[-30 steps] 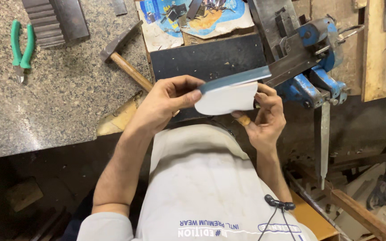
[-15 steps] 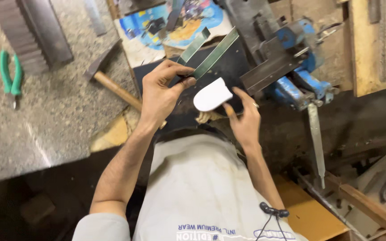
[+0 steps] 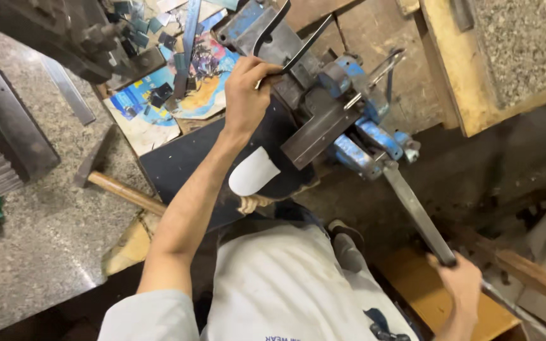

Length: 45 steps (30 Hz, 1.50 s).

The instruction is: The person uses a manual bending machine to shape a curved metal strip. They repeatedly position the strip in the machine, operate the lever to bend it, and inspect the curvature. The person also uses a hammer to tap the metal strip on a workbench to refine its shape.

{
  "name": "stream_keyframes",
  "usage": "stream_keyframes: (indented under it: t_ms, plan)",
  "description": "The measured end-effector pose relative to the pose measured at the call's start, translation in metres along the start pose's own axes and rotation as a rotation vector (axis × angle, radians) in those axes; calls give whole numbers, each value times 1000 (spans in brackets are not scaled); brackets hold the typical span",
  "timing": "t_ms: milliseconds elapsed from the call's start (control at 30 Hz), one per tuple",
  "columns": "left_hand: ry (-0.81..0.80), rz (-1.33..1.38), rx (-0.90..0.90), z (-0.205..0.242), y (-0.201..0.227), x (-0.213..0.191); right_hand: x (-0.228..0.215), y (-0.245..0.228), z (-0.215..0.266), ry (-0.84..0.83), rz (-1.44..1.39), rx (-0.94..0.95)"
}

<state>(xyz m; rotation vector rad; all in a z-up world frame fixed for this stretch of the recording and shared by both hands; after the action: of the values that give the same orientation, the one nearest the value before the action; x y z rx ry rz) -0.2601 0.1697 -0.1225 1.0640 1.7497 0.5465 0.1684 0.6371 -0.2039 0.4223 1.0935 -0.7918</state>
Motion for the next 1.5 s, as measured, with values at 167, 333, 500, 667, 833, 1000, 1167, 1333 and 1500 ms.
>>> stream_keyframes:
  t_ms: [167,333,500,667,833,1000,1167,1333,1500]
  plan:
    - [-19,-108,96,-6,-22,31,-40,69,20,167,90,-8]
    - [-46,-198,107,-9,-28,39,-28,69,10,102,4,17]
    - [-38,-207,146,-6,-32,41,-3,33,-11,-35,-21,-63]
    - [-58,-200,154,-3,-32,38,-3,54,3,92,-8,-75]
    - [-112,-171,102,-5,-40,31,-4,56,-2,51,-189,-57]
    - [-125,-230,148,1,-38,28,2,38,-3,75,-55,-77]
    - [-138,-241,163,3,-42,28,-7,49,5,100,-217,-10]
    - [-189,-278,150,2,-46,28,-14,47,2,67,-148,26]
    - [-149,-263,180,6,-47,24,2,31,4,51,-147,-15]
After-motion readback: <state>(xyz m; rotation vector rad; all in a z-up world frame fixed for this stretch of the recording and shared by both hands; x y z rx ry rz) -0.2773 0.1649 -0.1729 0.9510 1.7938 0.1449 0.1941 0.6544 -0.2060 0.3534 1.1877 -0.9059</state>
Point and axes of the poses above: each hand's wrist, its own z-axis away from the middle knuckle, its own x-axis out of the palm, y = z × x, the point moved 3 cm from there along -z, towards the middle knuckle, and after that the axes turned 5 degrees about -z, right-handed, at the moved point
